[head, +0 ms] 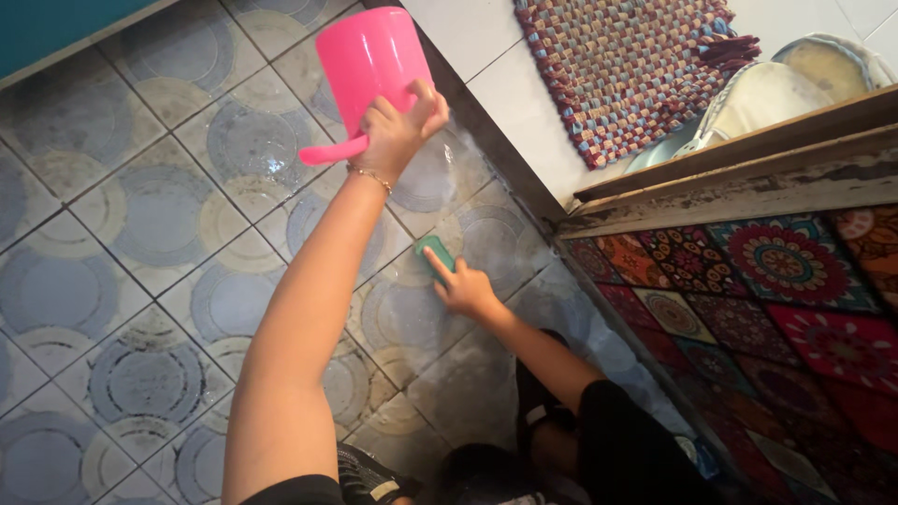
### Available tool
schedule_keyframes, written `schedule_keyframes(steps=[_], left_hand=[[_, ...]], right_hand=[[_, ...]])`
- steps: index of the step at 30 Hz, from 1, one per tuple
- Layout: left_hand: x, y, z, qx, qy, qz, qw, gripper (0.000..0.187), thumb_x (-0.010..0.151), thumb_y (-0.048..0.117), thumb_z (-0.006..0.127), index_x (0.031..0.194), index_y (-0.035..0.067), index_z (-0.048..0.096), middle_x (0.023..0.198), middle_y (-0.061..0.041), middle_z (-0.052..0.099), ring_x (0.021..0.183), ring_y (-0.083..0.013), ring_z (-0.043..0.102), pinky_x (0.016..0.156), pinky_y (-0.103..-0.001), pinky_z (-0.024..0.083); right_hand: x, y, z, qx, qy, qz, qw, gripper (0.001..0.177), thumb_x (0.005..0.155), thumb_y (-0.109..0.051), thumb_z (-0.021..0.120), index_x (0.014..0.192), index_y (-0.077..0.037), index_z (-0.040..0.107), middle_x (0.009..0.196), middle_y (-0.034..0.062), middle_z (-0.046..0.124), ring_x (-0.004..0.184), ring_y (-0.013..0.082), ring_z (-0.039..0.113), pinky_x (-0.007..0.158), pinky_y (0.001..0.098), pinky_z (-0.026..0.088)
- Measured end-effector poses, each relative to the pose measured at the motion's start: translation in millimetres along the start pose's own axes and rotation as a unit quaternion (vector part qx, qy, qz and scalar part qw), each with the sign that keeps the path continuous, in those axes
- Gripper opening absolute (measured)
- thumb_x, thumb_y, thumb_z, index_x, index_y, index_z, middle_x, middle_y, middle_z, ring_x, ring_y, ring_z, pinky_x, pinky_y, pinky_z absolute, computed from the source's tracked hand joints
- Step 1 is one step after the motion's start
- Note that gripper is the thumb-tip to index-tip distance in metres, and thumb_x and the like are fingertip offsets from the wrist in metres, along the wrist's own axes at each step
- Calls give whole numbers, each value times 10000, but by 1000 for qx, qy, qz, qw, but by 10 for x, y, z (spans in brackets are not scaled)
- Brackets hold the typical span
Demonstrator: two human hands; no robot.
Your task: The person cleans the bathroom floor tiles by scrubbing them with a sponge while holding a detergent pouch, scoops water from a tub using a dipper, and scrubs the wet floor.
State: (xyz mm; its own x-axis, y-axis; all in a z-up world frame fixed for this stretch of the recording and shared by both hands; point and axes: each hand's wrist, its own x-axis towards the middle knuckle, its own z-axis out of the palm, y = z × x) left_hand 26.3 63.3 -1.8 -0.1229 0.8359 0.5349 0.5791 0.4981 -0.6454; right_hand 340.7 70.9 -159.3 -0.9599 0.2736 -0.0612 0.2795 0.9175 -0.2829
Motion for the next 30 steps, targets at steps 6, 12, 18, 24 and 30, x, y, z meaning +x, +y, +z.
schedule_keyframes(steps=[6, 12, 18, 24, 30], left_hand=[[-320, -317, -158, -63, -28, -40, 997, 322, 1016, 355, 541, 1320, 309, 443, 1242, -89, 483, 538, -177, 473, 416, -313, 323], [-1337, -1183, -305, -261, -353, -243, 865, 525, 931, 68, 587, 1421, 209, 460, 1378, -249, 501, 569, -342, 703, 458, -452, 576], [-2094, -1322, -570, -387, -425, -394, 717, 604, 802, 78, 736, 1312, 168, 424, 1321, -216, 462, 852, -476, 688, 675, -552, 581], [-2318, -1024, -710, -383, -455, -427, 681, 603, 835, 11, 687, 1335, 183, 397, 1320, -205, 459, 850, -493, 685, 687, -557, 581], [-2237, -694, -634, -414, -413, -447, 677, 609, 847, -40, 617, 1363, 187, 386, 1324, -199, 467, 889, -485, 684, 689, -558, 584]], right_hand=[[603, 519, 48, 5, -22, 47, 999, 850, 858, -375, 661, 1582, -456, 225, 1123, 324, 605, 779, 476, 684, 642, 587, 556], [777, 40, 189, 49, 44, 171, 983, 797, 900, -305, 622, 1610, -391, 270, 1027, 292, 619, 794, 483, 667, 688, 580, 561], [157, -282, 323, -9, -101, -99, 990, 729, 867, -305, 642, 1541, -402, 381, 955, 252, 650, 708, 426, 665, 587, 552, 560], [750, 824, 73, -27, 48, 162, 985, 705, 954, -341, 634, 1589, -323, 330, 876, 295, 653, 624, 470, 635, 583, 591, 529], [-11, -92, 282, -13, -10, -70, 997, 796, 832, -297, 675, 1558, -396, 365, 822, 273, 633, 541, 419, 609, 515, 548, 526]])
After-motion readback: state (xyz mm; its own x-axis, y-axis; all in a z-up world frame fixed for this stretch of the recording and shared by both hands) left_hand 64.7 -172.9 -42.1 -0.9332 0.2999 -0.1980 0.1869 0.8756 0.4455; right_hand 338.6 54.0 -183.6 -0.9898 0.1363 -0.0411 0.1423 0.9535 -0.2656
